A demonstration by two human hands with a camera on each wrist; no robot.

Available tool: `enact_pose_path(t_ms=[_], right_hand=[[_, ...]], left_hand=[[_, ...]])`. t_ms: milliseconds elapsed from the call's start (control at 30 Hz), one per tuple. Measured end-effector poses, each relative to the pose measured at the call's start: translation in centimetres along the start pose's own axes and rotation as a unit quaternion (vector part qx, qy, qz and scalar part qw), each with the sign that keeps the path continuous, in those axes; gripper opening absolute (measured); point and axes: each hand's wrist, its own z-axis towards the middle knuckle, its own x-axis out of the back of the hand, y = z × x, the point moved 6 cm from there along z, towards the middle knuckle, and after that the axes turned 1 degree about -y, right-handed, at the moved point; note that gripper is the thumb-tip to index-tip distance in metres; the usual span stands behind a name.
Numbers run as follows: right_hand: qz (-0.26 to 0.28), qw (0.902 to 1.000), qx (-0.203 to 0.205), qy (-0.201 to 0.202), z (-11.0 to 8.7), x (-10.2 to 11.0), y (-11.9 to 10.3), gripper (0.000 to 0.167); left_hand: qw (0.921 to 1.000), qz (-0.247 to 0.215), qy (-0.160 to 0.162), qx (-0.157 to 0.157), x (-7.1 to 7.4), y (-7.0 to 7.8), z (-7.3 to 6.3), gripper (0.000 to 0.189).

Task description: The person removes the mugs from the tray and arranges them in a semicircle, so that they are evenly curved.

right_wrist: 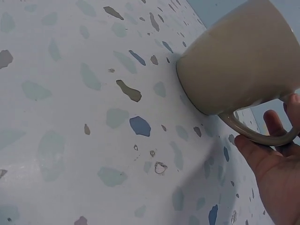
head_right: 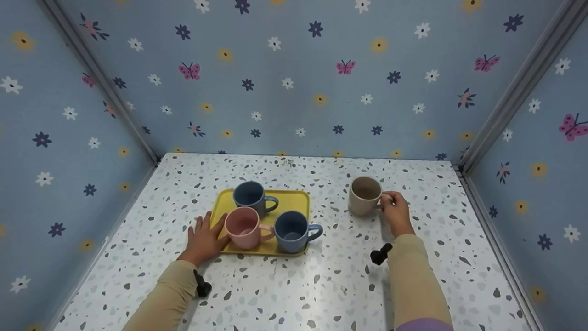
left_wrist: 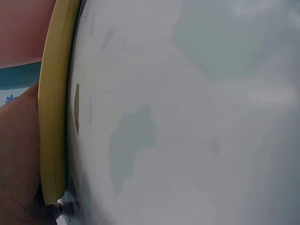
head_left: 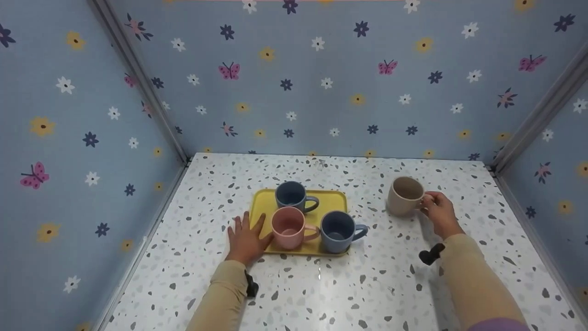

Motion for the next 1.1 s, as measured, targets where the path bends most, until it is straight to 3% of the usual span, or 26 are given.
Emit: enact_pose_path(t_ms=[133,433,600,833,1100], right_hand=[[-0.053,0.9986,0.007,0.001,-0.5,0.5,-1.2,0.050],[-0.093,0.9901,0.100,0.032,-1.7,0.4,-5.1,0.058],[-0.077,0.9842,0.155,0.038,-2.5,-0.5,-6.7,0.049],[-0.035,0.9715,0.234,0.013,-4.0,-3.0,-8.3,0.038],[0.003,0.9657,0.258,-0.034,-6.2,-6.7,-8.8,0.034]], left_hand=[[1.0000,-0.002,-0.002,-0.002,-0.1,0.0,0.0,0.078],[0.9999,-0.008,-0.005,-0.003,-0.2,0.0,0.0,0.078],[1.0000,0.001,-0.003,0.000,0.0,0.0,-0.1,0.077],[0.9999,0.007,0.005,-0.006,0.3,0.2,-0.1,0.076],[1.0000,0.008,-0.002,0.001,0.2,0.1,0.0,0.077]])
